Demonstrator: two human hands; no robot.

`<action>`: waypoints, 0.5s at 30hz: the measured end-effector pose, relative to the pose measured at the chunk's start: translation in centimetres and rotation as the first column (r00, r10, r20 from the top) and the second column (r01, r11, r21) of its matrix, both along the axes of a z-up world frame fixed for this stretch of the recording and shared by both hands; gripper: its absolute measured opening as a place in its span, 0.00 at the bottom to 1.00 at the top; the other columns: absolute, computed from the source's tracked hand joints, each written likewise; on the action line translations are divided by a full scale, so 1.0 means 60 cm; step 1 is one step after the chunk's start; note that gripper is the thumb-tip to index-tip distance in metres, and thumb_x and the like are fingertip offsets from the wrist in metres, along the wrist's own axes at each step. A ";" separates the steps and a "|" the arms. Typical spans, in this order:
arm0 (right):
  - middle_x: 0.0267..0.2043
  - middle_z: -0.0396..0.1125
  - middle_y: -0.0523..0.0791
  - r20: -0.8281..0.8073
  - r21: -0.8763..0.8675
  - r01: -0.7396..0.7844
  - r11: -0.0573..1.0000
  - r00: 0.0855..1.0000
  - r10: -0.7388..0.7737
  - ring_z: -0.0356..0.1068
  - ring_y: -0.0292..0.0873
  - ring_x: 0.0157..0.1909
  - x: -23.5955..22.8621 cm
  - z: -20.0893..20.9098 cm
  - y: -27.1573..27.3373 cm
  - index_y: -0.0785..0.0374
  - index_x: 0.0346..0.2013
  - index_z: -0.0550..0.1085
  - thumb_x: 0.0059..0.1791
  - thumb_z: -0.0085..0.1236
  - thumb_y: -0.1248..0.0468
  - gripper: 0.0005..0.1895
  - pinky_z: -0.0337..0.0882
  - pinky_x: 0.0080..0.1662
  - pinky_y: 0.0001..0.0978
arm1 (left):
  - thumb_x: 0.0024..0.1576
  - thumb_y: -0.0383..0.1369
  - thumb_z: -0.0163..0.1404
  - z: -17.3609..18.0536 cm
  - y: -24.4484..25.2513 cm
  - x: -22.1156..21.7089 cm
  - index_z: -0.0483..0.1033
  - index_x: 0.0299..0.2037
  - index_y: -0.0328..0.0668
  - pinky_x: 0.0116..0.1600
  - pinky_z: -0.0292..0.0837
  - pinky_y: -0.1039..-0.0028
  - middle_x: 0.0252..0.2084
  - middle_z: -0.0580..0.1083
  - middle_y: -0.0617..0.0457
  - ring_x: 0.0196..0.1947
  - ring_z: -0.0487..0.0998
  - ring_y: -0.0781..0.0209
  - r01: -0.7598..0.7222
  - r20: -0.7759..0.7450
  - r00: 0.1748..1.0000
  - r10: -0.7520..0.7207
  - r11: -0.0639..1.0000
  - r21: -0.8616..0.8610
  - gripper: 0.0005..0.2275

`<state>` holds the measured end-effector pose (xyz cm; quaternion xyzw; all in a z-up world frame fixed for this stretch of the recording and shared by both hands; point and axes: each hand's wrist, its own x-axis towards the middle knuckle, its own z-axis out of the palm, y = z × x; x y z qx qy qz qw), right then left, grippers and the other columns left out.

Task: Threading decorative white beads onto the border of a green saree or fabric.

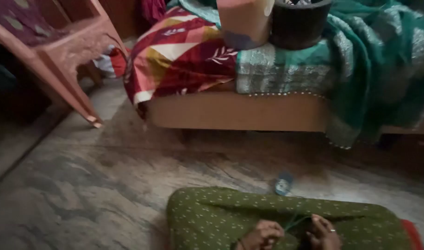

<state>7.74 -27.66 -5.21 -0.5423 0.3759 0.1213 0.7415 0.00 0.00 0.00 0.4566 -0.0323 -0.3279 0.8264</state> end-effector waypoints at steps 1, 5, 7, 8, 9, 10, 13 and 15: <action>0.35 0.62 0.46 0.010 0.015 -0.028 0.999 1.000 0.028 0.63 0.44 0.34 -0.005 -0.047 -0.026 0.59 0.56 0.74 0.53 0.60 0.60 0.17 0.70 0.41 0.44 | 0.65 0.33 0.52 -0.014 -0.007 -0.007 0.77 0.42 0.40 0.23 0.51 0.79 0.22 0.64 0.62 0.17 0.56 0.74 0.016 -0.036 0.999 -0.018 0.998 -0.066 0.05; 0.37 0.65 0.40 0.310 0.151 0.047 0.987 0.946 -0.092 0.67 0.37 0.38 -0.061 -0.005 -0.001 0.61 0.54 0.74 0.52 0.60 0.61 0.16 0.68 0.40 0.36 | 0.67 0.33 0.48 -0.022 -0.007 -0.024 0.76 0.41 0.41 0.22 0.51 0.80 0.21 0.63 0.62 0.16 0.55 0.74 0.045 -0.125 0.990 -0.070 0.981 -0.189 0.06; 0.36 0.65 0.40 0.314 0.152 0.050 0.987 0.945 -0.096 0.65 0.37 0.35 -0.045 -0.032 -0.017 0.60 0.54 0.73 0.52 0.62 0.61 0.16 0.68 0.36 0.36 | 0.69 0.34 0.45 -0.078 -0.011 -0.010 0.75 0.41 0.42 0.22 0.52 0.81 0.21 0.62 0.62 0.17 0.55 0.73 0.118 -0.119 0.983 -0.143 0.974 -0.193 0.08; 0.36 0.65 0.40 0.325 0.148 0.047 0.988 0.941 -0.093 0.65 0.37 0.35 -0.034 -0.057 -0.018 0.60 0.54 0.73 0.52 0.62 0.61 0.16 0.68 0.36 0.36 | 0.69 0.34 0.45 -0.074 0.001 -0.014 0.75 0.41 0.42 0.22 0.52 0.81 0.21 0.62 0.62 0.17 0.55 0.73 0.119 -0.107 0.984 -0.142 0.973 -0.195 0.08; 0.35 0.67 0.43 0.303 0.116 0.038 0.992 0.950 -0.072 0.66 0.40 0.33 -0.022 -0.077 -0.033 0.60 0.53 0.73 0.51 0.60 0.62 0.16 0.69 0.34 0.39 | 0.70 0.35 0.45 -0.072 0.000 -0.015 0.75 0.43 0.42 0.27 0.55 0.79 0.25 0.64 0.61 0.21 0.58 0.72 0.145 0.040 0.989 -0.142 0.983 -0.114 0.09; 0.35 0.68 0.46 0.280 0.084 0.029 0.996 0.959 -0.052 0.67 0.43 0.32 -0.011 -0.097 -0.049 0.61 0.52 0.73 0.50 0.58 0.62 0.15 0.70 0.33 0.42 | 0.71 0.35 0.44 -0.070 0.000 -0.018 0.75 0.44 0.41 0.32 0.58 0.77 0.28 0.66 0.60 0.25 0.61 0.70 0.156 0.187 0.971 -0.148 0.987 -0.030 0.09; 0.38 0.71 0.42 0.095 0.087 0.062 0.994 0.993 -0.070 0.71 0.42 0.34 -0.004 -0.040 -0.038 0.59 0.50 0.72 0.49 0.56 0.65 0.14 0.70 0.34 0.44 | 0.72 0.36 0.46 -0.075 -0.015 0.006 0.74 0.45 0.42 0.34 0.58 0.77 0.30 0.67 0.61 0.28 0.62 0.70 0.141 0.274 0.951 -0.145 0.989 0.034 0.08; 0.38 0.71 0.43 0.232 0.138 0.049 0.989 0.969 -0.080 0.69 0.42 0.32 0.002 -0.082 -0.061 0.60 0.50 0.72 0.49 0.57 0.64 0.14 0.69 0.32 0.42 | 0.72 0.37 0.48 -0.066 -0.023 -0.001 0.73 0.42 0.44 0.30 0.55 0.78 0.28 0.65 0.62 0.25 0.60 0.72 0.129 0.118 0.985 -0.123 0.991 -0.041 0.08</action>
